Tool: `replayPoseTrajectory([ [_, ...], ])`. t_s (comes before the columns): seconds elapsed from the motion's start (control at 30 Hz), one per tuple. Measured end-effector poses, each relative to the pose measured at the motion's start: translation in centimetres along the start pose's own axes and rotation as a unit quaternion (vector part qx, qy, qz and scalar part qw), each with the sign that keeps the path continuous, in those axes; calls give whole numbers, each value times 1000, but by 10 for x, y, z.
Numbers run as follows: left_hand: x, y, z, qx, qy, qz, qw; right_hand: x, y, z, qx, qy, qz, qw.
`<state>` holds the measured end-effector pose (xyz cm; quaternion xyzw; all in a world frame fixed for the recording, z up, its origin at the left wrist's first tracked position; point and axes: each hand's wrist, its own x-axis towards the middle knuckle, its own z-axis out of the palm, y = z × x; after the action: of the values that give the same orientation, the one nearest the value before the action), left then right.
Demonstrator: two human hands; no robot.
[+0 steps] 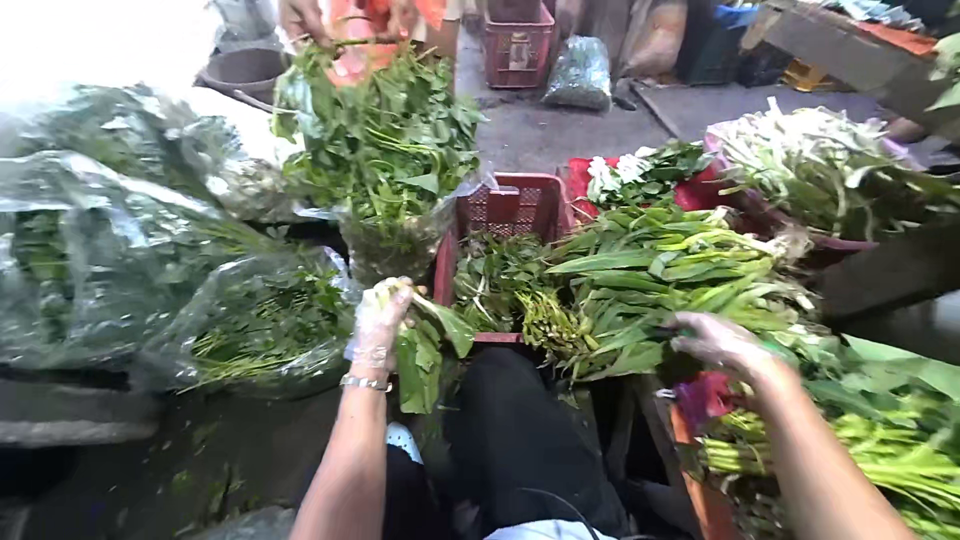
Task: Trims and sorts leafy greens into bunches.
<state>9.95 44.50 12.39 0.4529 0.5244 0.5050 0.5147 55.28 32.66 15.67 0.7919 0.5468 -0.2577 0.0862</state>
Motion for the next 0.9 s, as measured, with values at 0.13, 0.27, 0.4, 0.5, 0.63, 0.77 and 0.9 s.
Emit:
replayPoseTrajectory([
  [0.13, -6, -2, 0, -37, -31, 11, 999, -21, -35, -11, -28, 131, -21, 991],
  [0.27, -11, 5, 9, -65, -68, 12, 996, -11, -131, -7, 147, 239, -280, 918],
  [0.4, -18, 2, 16, -64, -81, 30, 994, -5, -251, 28, 376, 10, -400, 836],
  [0.5, -24, 2, 12, -66, -13, 32, 997, 0, -306, 62, 525, -17, -405, 748],
  [0.63, -24, 4, -5, -79, 19, 47, 996, -3, -334, 68, 576, -44, -352, 736],
  [0.77, -27, 18, -13, -65, -21, 98, 993, -1, -337, 62, 584, -42, -343, 735],
  [0.9, -22, 15, -19, -95, -15, 120, 988, 2, -317, 42, 556, 48, -363, 746],
])
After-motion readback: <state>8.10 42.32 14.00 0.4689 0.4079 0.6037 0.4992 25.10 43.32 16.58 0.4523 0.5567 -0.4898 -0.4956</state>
